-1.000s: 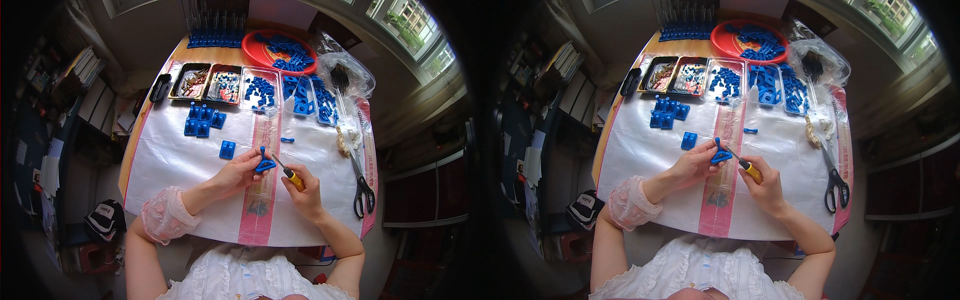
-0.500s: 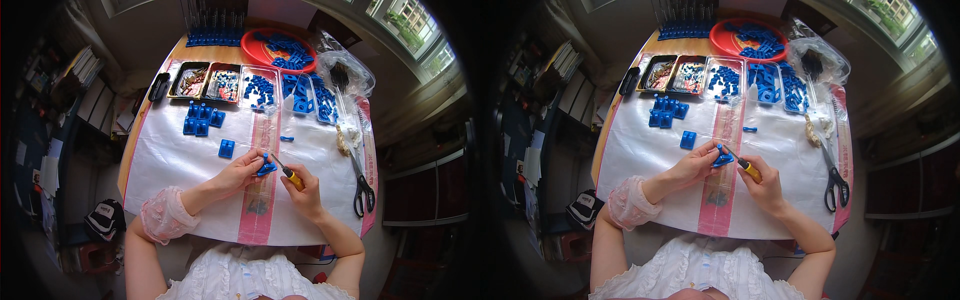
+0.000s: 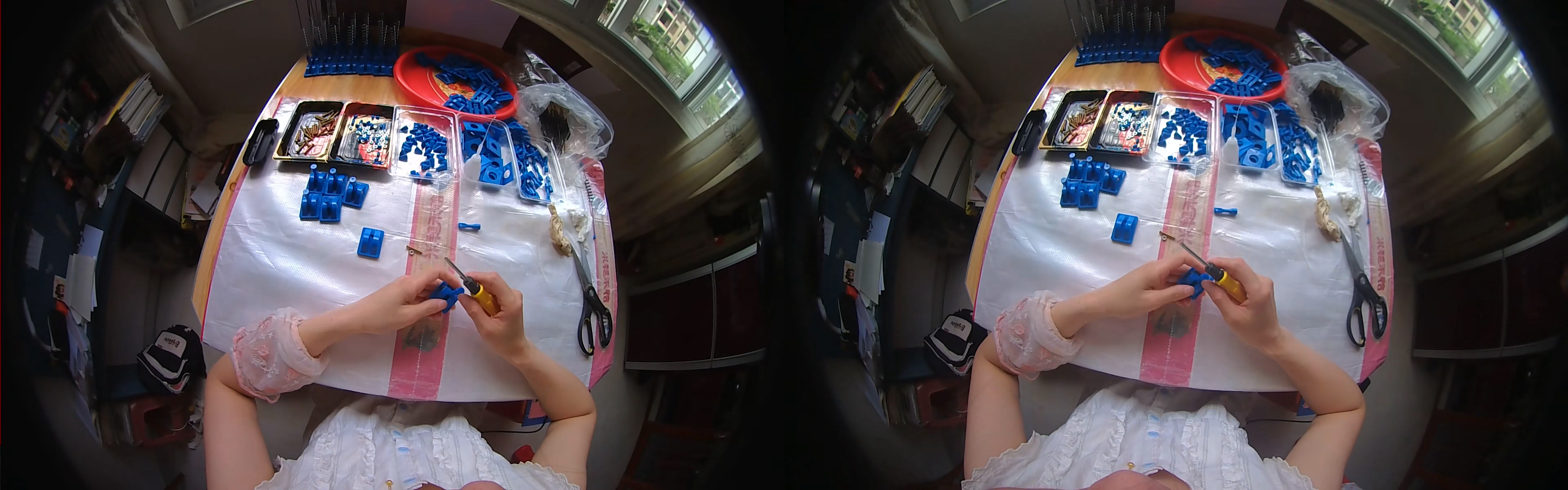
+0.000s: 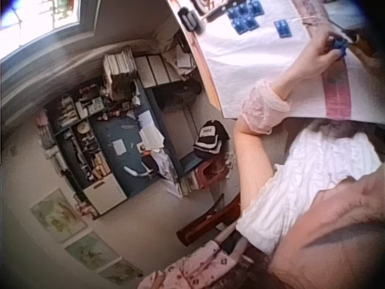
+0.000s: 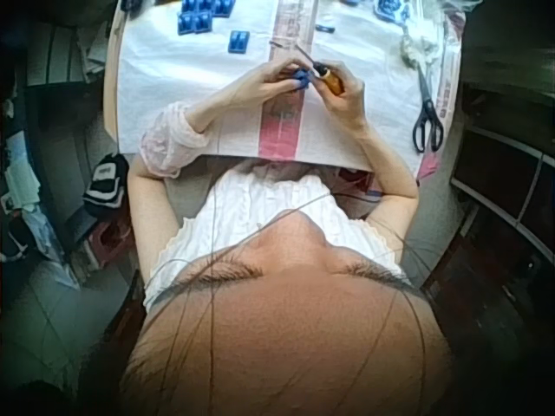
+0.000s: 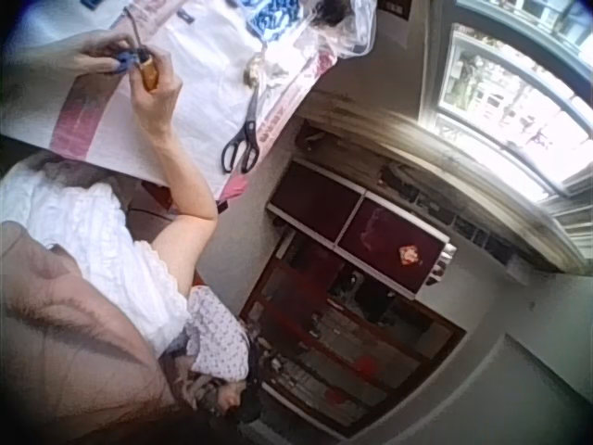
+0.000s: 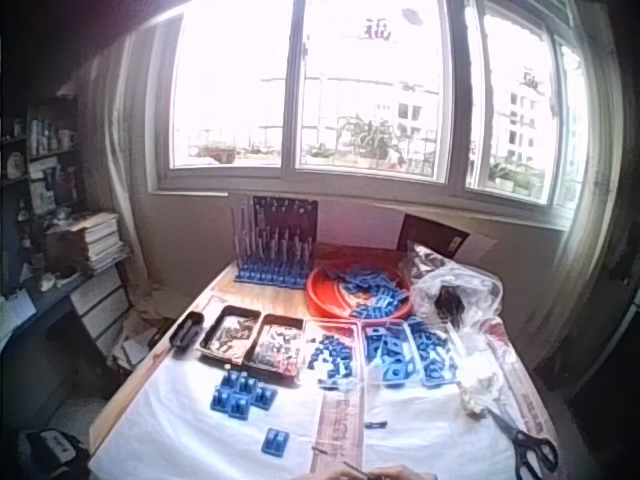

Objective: Assembling blue plastic fixture components using a screwdriver.

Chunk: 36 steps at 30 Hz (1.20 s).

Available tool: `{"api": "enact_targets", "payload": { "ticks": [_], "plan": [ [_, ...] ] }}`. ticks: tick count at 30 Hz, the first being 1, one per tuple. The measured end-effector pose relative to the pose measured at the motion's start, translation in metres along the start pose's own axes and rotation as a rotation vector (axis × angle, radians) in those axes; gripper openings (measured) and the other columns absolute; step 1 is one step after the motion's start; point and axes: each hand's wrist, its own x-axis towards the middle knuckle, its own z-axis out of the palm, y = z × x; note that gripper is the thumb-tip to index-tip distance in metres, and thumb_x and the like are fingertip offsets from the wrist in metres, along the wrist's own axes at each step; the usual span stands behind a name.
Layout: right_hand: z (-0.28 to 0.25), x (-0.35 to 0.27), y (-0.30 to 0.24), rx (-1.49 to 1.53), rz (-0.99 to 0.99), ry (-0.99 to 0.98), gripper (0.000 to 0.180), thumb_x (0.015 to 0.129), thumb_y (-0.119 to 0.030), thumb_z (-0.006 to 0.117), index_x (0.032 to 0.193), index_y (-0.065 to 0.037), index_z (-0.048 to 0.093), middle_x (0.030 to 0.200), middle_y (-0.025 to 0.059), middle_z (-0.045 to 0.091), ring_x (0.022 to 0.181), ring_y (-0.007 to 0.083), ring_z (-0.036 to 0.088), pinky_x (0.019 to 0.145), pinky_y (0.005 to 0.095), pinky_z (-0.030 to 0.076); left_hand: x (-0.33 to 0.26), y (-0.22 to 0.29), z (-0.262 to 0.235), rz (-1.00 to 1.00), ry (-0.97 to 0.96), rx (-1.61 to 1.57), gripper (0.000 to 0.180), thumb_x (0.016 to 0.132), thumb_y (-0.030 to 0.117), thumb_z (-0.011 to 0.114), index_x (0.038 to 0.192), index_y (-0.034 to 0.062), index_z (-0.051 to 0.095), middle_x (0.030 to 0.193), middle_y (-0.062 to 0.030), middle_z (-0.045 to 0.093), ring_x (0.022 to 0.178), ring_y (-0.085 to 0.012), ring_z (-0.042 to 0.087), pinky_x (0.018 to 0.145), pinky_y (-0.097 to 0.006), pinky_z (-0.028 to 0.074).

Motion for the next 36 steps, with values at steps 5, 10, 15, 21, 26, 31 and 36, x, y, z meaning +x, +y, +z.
{"api": "enact_targets", "payload": {
  "ticks": [5, 10, 15, 21, 26, 31, 36],
  "plan": [
    [-0.002, -0.001, -0.004, -0.07, 0.008, -0.041, 0.018, 0.091, -0.002, 0.078, 0.106, -0.001, 0.068, 0.073, 0.0079, 0.068, 0.062, 0.0102, 0.064, 0.055, 0.0265, 0.047, -0.001, -0.001, 0.0, 0.012, 0.01, 0.066, 0.031, 0.106, 0.007, 0.061, 0.135, 0.0063, 0.05, 0.108, -0.0045, 0.066, 0.102, -0.0089, 0.064, 0.087, -0.029, 0.058],
    [-0.002, -0.002, 0.001, -0.079, 0.028, 0.009, 0.017, 0.091, -0.003, 0.078, 0.105, -0.001, 0.068, 0.071, 0.0071, 0.067, 0.06, 0.0104, 0.063, 0.055, 0.0268, 0.047, 0.001, 0.003, 0.0, 0.004, 0.011, 0.061, 0.035, 0.104, 0.007, 0.064, 0.136, 0.0058, 0.049, 0.109, -0.0035, 0.066, 0.102, -0.0081, 0.063, 0.09, -0.028, 0.056],
    [-0.002, 0.0, -0.003, -0.075, 0.044, -0.02, 0.016, 0.091, -0.003, 0.077, 0.104, -0.001, 0.068, 0.074, 0.0085, 0.069, 0.061, 0.0107, 0.064, 0.056, 0.0268, 0.048, -0.002, 0.002, 0.0, 0.03, 0.018, 0.061, 0.036, 0.104, 0.009, 0.066, 0.136, 0.0055, 0.05, 0.111, -0.003, 0.065, 0.101, -0.0079, 0.062, 0.091, -0.027, 0.055],
    [-0.003, 0.001, -0.003, -0.074, 0.033, -0.049, 0.017, 0.091, -0.002, 0.077, 0.105, -0.001, 0.067, 0.077, 0.0106, 0.072, 0.064, 0.0115, 0.067, 0.057, 0.0275, 0.05, -0.001, 0.002, 0.001, 0.01, 0.035, 0.066, 0.034, 0.104, 0.01, 0.066, 0.134, 0.0049, 0.052, 0.109, -0.0033, 0.065, 0.099, -0.008, 0.062, 0.089, -0.027, 0.055],
    [-0.003, 0.0, -0.002, -0.073, 0.037, -0.074, 0.018, 0.091, -0.001, 0.077, 0.106, -0.001, 0.066, 0.081, 0.0114, 0.073, 0.068, 0.0127, 0.069, 0.059, 0.028, 0.051, -0.001, -0.004, 0.0, -0.005, 0.049, 0.11, 0.032, 0.104, 0.011, 0.066, 0.133, 0.0034, 0.054, 0.106, -0.0038, 0.067, 0.097, -0.0082, 0.063, 0.088, -0.027, 0.056],
    [-0.004, 0.0, -0.003, -0.078, 0.037, -0.08, 0.019, 0.092, -0.001, 0.076, 0.107, -0.001, 0.066, 0.081, 0.0115, 0.073, 0.069, 0.0129, 0.07, 0.06, 0.0279, 0.051, -0.001, -0.007, -0.001, 0.005, 0.052, 0.072, 0.033, 0.104, 0.012, 0.066, 0.134, 0.0028, 0.054, 0.108, -0.0045, 0.068, 0.099, -0.0086, 0.063, 0.089, -0.027, 0.056],
    [-0.001, -0.001, 0.002, -0.034, 0.032, -0.06, 0.025, 0.092, 0.0, 0.075, 0.115, -0.002, 0.066, 0.078, 0.0106, 0.071, 0.066, 0.0122, 0.067, 0.059, 0.0276, 0.05, 0.0, -0.006, 0.0, 0.011, 0.063, 0.005, 0.035, 0.104, 0.012, 0.067, 0.135, 0.0038, 0.054, 0.114, -0.0049, 0.068, 0.105, -0.0088, 0.064, 0.092, -0.026, 0.056]
  ]
}}
